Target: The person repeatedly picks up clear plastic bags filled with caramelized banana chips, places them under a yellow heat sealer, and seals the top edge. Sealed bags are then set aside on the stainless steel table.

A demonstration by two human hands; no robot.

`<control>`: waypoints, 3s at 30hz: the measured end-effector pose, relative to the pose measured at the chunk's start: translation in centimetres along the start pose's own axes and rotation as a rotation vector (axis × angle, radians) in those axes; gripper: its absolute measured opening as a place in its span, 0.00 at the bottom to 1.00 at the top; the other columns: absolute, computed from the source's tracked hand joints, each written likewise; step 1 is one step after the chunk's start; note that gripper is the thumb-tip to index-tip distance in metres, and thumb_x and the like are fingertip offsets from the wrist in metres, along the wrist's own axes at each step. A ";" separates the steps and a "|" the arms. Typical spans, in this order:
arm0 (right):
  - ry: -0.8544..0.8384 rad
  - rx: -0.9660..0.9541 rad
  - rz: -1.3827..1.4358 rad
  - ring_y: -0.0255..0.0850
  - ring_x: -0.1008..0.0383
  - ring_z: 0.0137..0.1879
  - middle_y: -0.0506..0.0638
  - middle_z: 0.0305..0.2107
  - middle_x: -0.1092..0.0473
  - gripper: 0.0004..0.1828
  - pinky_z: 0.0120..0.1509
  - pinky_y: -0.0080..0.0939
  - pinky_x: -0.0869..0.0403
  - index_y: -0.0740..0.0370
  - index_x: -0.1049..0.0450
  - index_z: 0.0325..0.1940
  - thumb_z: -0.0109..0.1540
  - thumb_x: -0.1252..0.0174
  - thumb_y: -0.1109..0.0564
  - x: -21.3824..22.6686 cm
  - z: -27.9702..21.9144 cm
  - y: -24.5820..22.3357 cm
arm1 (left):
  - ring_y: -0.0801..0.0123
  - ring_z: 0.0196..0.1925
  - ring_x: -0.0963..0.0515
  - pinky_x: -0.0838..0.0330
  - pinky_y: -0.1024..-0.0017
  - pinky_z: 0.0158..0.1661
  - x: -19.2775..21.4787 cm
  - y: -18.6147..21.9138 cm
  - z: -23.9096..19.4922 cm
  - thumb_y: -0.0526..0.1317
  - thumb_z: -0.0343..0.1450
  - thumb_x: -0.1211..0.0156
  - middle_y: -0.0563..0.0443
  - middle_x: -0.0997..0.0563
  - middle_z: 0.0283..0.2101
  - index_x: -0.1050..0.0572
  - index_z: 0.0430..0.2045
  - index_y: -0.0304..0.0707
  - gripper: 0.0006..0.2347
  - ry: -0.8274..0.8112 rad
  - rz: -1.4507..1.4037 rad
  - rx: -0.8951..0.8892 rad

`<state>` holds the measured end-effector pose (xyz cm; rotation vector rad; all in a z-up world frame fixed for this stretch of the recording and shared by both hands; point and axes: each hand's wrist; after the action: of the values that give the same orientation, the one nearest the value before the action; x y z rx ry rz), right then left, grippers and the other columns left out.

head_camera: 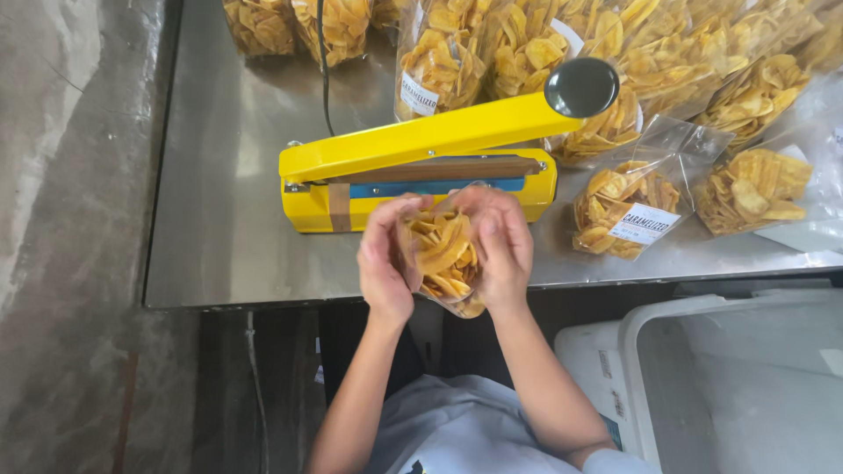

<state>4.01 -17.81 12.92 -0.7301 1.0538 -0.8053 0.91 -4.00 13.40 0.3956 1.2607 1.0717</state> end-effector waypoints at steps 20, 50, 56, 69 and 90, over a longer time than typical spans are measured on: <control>-0.261 0.465 -0.530 0.48 0.29 0.59 0.57 0.47 0.30 0.11 0.66 0.47 0.30 0.67 0.26 0.38 0.60 0.42 0.55 0.9 2.4 -5.1 | 0.57 0.58 0.22 0.48 0.49 0.68 -0.8 7.1 1.5 0.40 0.60 0.31 0.47 0.19 0.49 0.18 0.39 0.40 0.14 -0.294 1.003 -0.462; -1.250 0.705 -1.594 0.41 0.29 0.32 0.44 0.21 0.34 0.15 0.44 0.42 0.31 0.54 0.32 0.27 0.56 0.36 0.45 -3.2 7.0 -14.8 | 0.69 0.52 0.22 0.42 0.62 0.60 -1.8 8.7 -0.1 0.37 0.66 0.29 0.61 0.19 0.45 0.19 0.33 0.48 0.06 -0.408 0.968 -0.304; -1.222 0.683 -1.229 0.40 0.30 0.34 0.43 0.23 0.34 0.15 0.47 0.42 0.31 0.54 0.29 0.27 0.61 0.37 0.45 -2.3 8.0 -15.5 | 0.62 0.72 0.29 0.38 0.62 0.71 2.7 5.3 -0.6 0.58 0.71 0.36 0.47 0.28 0.67 0.30 0.61 0.44 0.27 -0.554 0.188 0.188; -0.915 0.425 -1.383 0.52 0.24 0.45 0.56 0.41 0.24 0.32 0.48 0.47 0.27 0.62 0.25 0.52 0.58 0.40 0.33 -0.4 16.4 -3.3 | 0.46 0.64 0.25 0.24 0.43 0.55 3.8 -0.9 -2.9 0.60 0.75 0.49 0.36 0.30 0.67 0.44 0.72 0.35 0.35 -0.177 -0.651 0.808; -0.875 -0.695 -1.495 0.44 0.25 0.57 0.51 0.48 0.22 0.21 0.62 0.45 0.31 0.50 0.27 0.60 0.65 0.51 0.47 1.6 20.3 -10.1 | 0.49 0.63 0.25 0.24 0.43 0.54 3.1 -0.5 -2.9 0.56 0.75 0.46 0.40 0.30 0.66 0.43 0.70 0.37 0.32 -0.113 -0.660 0.800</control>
<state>21.28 -21.67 27.19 -2.3076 -0.2497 -1.1204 -1.72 -2.60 10.34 0.5683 1.5320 -0.0436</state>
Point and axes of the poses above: each hand's wrist, its own z-axis towards the middle knuckle, its own x-axis out of the back of the hand, y = z × x
